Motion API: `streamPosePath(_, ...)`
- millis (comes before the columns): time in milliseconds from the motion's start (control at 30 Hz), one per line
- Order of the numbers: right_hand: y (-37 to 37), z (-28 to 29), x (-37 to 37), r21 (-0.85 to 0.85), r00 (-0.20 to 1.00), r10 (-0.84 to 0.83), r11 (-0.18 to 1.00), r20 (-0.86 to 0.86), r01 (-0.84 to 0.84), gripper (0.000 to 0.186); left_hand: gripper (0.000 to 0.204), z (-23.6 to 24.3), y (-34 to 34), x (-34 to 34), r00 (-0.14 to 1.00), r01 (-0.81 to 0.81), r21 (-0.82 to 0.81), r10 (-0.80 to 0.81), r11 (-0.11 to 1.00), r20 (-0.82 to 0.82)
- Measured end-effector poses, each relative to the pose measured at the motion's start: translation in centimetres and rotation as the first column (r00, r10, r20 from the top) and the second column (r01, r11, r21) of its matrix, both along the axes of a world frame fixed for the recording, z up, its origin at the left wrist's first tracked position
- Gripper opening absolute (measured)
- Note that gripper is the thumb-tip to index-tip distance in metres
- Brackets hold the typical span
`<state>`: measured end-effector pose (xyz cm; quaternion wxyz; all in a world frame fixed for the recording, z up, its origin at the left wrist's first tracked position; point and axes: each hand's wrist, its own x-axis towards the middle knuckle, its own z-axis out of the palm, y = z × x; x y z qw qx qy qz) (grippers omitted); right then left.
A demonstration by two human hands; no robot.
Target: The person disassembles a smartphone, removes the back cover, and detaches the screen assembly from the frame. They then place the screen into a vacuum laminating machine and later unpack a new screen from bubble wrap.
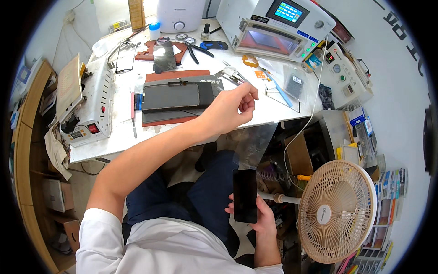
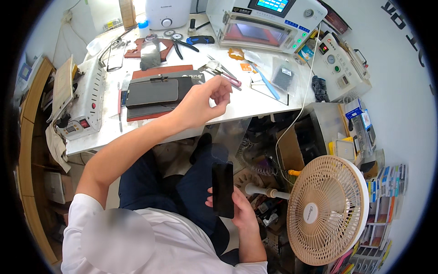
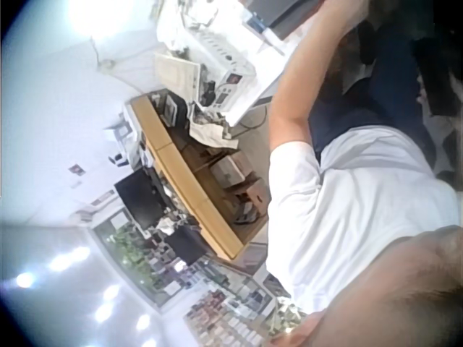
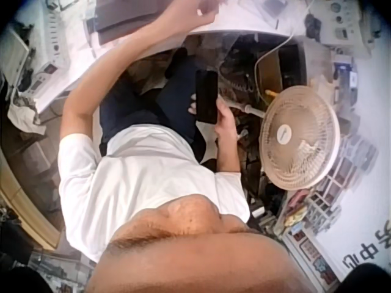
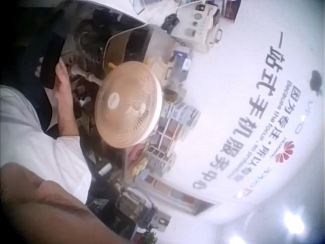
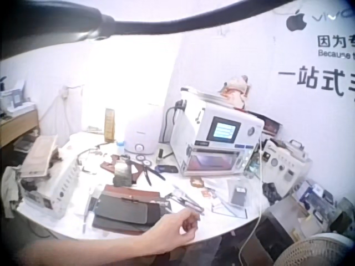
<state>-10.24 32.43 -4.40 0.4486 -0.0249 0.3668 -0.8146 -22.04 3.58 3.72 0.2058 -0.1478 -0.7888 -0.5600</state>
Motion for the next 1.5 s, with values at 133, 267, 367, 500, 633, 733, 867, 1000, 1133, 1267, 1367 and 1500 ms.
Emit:
streamPosePath(133, 0.4, -0.6, -0.2, -0.037, 1.0, 0.005, 0.999, 0.008, -0.004, 0.071, 0.025, 1.0, -0.6, -1.4, 1.0, 0.007, -0.031, -0.008, 0.999, -0.015)
streamPosePath(267, 1.3, -1.8, -0.3, -0.083, 0.996, -0.008, 0.996, 0.09, 0.016, 0.075, 0.023, 2.5, -1.2, -3.2, 1.0, -0.006, -0.077, 0.004, 0.997, -0.019)
streamPosePath(367, 1.9, -2.3, -0.3, -0.115, 0.992, -0.033, 0.992, 0.126, 0.047, 0.076, 0.021, 3.7, -2.1, -5.7, 0.996, -0.089, -0.117, 0.089, 0.989, -0.005)
streamPosePath(500, 2.3, -2.1, 0.0, -0.127, 0.985, -0.064, 0.988, 0.16, 0.085, 0.078, 0.02, 3.9, -3.3, -9.5, 0.962, -0.273, -0.12, 0.269, 0.955, -0.042)
streamPosePath(633, 2.3, -1.5, -0.2, -0.192, 0.986, -0.057, 0.978, 0.159, 0.087, 0.078, 0.022, 1.9, -4.9, -14.0, 0.89, -0.445, -0.073, 0.45, 0.893, 0.079)
streamPosePath(733, 2.2, -1.0, -0.3, -0.242, 0.989, -0.057, 0.966, 0.136, 0.089, 0.079, 0.025, 0.4, -6.0, -15.0, 0.848, -0.504, -0.278, 0.529, 0.818, 0.021)
streamPosePath(867, 1.7, -0.7, -0.8, -0.328, 0.994, -0.063, 0.94, 0.093, 0.09, 0.08, 0.028, 1.6, -5.7, -13.7, 0.812, -0.576, -0.446, 0.541, 0.685, -0.217)
streamPosePath(1000, 0.5, -0.4, -1.8, -0.325, 0.995, -0.1, 0.941, 0.004, 0.096, 0.081, 0.026, 5.6, -5.3, -8.3, 0.819, -0.558, -0.347, 0.432, 0.754, -0.377)
streamPosePath(1133, -0.3, 0.8, -3.1, -0.216, 0.985, -0.157, 0.966, -0.067, 0.139, 0.08, 0.026, 6.2, -4.4, 4.0, 0.813, -0.522, -0.065, 0.473, 0.85, -0.339)
streamPosePath(1267, -3.4, 5.5, -5.3, -0.118, 0.92, -0.258, 0.965, -0.296, 0.233, 0.078, 0.037, -1.5, -5.9, 15.0, 0.764, -0.607, -0.187, 0.501, 0.773, -0.407)
streamPosePath(1367, -5.7, 7.7, -7.5, 0.019, 0.778, -0.264, 0.943, -0.57, 0.333, 0.083, 0.042, -4.6, -7.9, 20.5, 0.796, -0.603, -0.29, 0.541, 0.743, -0.271)
streamPosePath(1500, -9.6, 8.8, -11.8, 0.043, 0.52, -0.151, 0.938, -0.841, 0.343, 0.076, 0.057, -3.7, -9.9, 21.4, 0.727, -0.679, -0.229, 0.682, 0.698, -0.078)
